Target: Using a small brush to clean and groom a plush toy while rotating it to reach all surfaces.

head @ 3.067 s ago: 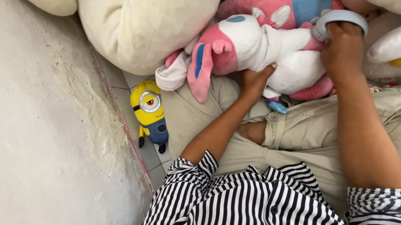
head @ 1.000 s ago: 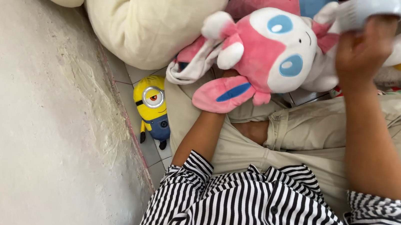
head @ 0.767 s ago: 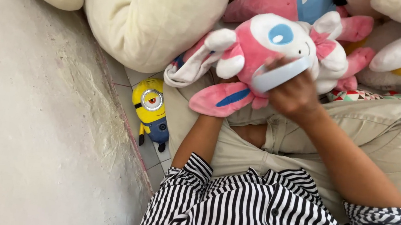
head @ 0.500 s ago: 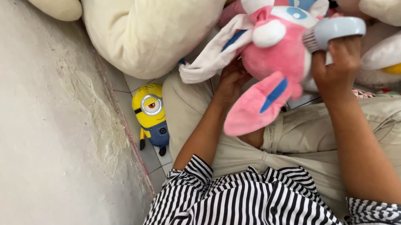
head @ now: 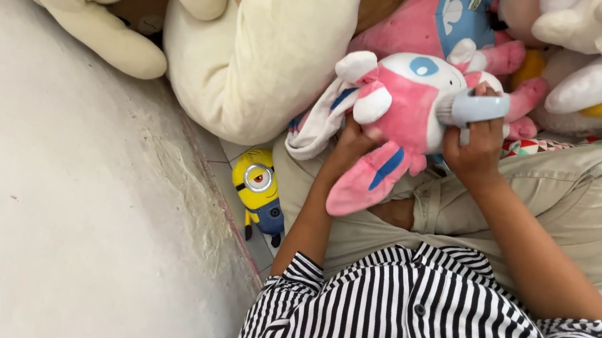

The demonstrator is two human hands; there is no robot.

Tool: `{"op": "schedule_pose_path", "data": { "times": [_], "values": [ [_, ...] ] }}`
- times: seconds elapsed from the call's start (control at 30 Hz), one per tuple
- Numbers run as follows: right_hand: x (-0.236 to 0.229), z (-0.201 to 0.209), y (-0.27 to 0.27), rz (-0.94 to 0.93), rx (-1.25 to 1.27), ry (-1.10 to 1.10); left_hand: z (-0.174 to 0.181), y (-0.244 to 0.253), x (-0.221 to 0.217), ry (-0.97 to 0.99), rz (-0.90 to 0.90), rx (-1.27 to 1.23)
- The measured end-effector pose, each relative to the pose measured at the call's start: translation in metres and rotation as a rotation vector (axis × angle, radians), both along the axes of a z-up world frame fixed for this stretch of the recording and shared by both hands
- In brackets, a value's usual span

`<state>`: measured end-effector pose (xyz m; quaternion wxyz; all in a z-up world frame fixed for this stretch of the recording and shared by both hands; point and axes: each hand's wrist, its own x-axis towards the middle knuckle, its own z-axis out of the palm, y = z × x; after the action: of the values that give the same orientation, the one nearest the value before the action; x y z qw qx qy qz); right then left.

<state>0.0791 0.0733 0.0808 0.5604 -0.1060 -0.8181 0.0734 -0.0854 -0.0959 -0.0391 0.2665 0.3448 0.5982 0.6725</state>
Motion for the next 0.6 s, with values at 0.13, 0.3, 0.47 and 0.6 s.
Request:
{"op": "schedule_pose_path", "data": {
  "times": [0.13, 0.3, 0.47, 0.6],
  "values": [
    [0.0, -0.028, 0.004, 0.036, -0.115, -0.01, 0.047, 0.012, 0.036, -0.039, 0.018, -0.092],
    [0.011, -0.008, 0.007, 0.159, -0.19, -0.208, 0.091, 0.018, 0.06, -0.154, 0.166, -0.31],
    [-0.002, 0.034, -0.054, 0.283, -0.058, -0.17, 0.069, 0.017, 0.073, -0.166, 0.197, -0.253],
    [-0.003, -0.03, 0.023, 0.211, 0.139, -0.229, 0.05, 0.005, 0.078, -0.184, 0.254, -0.177]
  ]
}}
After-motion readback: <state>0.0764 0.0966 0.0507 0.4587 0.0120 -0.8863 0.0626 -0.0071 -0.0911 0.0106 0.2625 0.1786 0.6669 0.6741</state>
